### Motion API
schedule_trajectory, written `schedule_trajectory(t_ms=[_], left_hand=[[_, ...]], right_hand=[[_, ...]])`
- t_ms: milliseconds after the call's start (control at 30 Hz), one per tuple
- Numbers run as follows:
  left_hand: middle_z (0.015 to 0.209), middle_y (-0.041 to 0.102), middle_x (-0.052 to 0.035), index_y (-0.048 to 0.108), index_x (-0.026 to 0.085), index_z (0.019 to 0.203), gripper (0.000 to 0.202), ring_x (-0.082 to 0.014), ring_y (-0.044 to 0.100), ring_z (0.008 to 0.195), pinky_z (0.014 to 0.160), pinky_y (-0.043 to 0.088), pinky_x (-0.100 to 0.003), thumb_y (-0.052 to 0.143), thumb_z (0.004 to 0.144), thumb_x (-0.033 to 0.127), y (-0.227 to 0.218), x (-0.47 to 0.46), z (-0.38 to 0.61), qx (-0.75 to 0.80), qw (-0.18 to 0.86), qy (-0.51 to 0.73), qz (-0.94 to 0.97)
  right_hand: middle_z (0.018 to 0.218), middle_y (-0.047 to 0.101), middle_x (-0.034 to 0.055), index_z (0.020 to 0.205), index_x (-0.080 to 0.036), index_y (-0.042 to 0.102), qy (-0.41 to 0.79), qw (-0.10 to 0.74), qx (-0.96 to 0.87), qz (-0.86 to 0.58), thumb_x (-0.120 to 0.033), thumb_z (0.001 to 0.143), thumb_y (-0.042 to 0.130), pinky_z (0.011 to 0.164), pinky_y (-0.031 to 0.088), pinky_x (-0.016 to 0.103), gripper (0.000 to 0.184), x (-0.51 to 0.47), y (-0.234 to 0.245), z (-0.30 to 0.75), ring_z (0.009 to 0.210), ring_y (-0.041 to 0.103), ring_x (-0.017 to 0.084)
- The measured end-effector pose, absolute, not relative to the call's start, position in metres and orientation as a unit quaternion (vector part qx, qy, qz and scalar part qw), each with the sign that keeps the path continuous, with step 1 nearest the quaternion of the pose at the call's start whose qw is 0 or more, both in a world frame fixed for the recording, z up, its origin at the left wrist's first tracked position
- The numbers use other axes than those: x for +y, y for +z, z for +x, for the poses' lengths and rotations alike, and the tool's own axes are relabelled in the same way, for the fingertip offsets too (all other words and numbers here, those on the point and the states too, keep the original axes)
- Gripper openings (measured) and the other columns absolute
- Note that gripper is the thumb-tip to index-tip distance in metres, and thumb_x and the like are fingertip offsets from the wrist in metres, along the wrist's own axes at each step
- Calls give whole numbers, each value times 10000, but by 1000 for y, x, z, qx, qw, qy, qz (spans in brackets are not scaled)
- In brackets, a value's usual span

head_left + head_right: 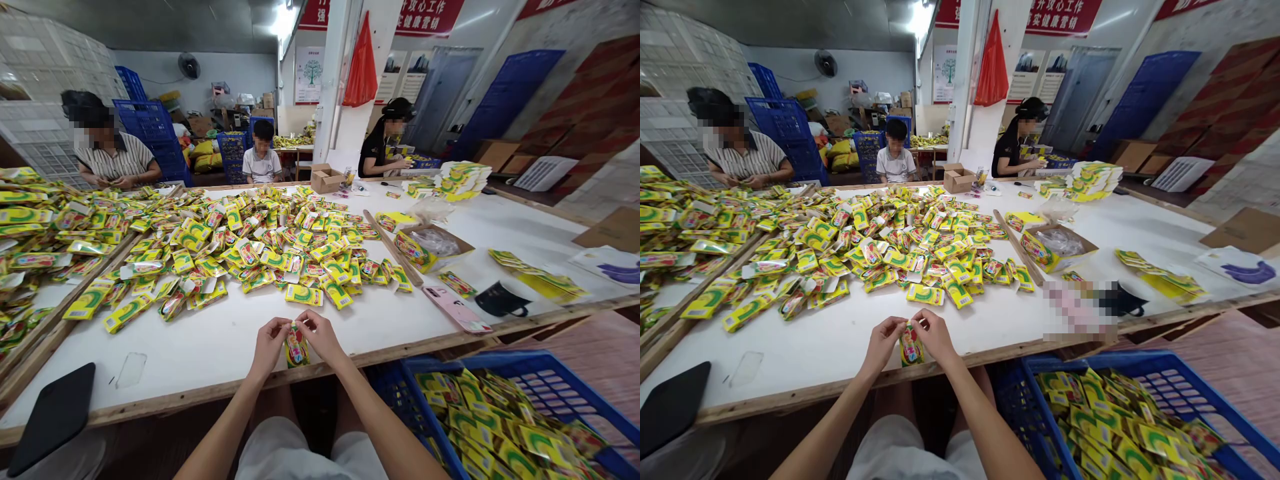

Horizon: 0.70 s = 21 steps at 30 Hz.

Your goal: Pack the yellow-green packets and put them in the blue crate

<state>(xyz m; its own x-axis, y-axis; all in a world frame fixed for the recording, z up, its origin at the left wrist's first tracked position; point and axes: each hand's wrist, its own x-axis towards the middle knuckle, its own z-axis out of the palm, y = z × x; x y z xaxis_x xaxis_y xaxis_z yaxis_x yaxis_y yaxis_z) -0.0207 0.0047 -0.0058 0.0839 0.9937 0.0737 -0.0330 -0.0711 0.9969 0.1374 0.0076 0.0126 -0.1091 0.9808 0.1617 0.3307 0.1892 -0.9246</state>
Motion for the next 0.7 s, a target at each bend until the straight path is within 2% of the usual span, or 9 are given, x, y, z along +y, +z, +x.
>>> schedule_trajectory(t_ms=[133,233,367,467,533,600,700], left_hand=[[884,716,-72,702,166,918,233,-205,646,822,748,516,-318,612,798,344,-5,-2,-24,450,498,473,571],[959,698,-71,695,194,936,217,-209,637,904,813,508,-336,555,845,331,1,-1,-30,439,435,459,639],[1071,645,-70,616,226,1051,224,-224,601,997,842,494,-366,530,856,295,4,28,-61,496,263,444,698],[1164,593,-100,554,213,1137,311,-272,526,1119,949,422,-436,556,830,256,5,72,-92,557,117,406,714],[1229,556,-142,520,176,1187,416,-312,476,1176,980,379,-459,610,788,257,8,105,-104,593,57,361,718],[1200,577,-166,516,149,1191,465,-338,493,1146,944,388,-457,643,757,257,12,133,-108,628,47,306,714],[1028,660,-154,574,135,1089,354,-323,574,1009,849,425,-400,633,753,231,19,154,-108,646,65,274,710]], right_hand=[[815,669,12,855,-201,623,424,437,-624,-490,-291,801,566,660,497,268,120,0,10,132,739,632,165],[810,672,25,836,-200,623,398,451,-625,-497,-301,809,546,700,504,286,130,-10,20,140,754,631,177],[878,669,62,885,-207,623,215,450,-613,-613,-385,827,479,752,488,328,236,-47,46,222,824,616,209],[820,654,117,787,-225,631,-10,354,-576,-737,-471,764,471,717,466,425,295,-85,61,316,764,595,281],[765,641,144,744,-238,621,-106,314,-551,-766,-515,746,440,720,454,460,331,-105,65,357,764,583,316],[758,643,135,760,-237,625,-105,317,-531,-779,-549,740,437,710,464,455,365,-113,66,365,746,593,309],[773,672,90,787,-222,637,22,365,-534,-762,-562,742,474,670,499,393,380,-105,60,325,684,622,254]])
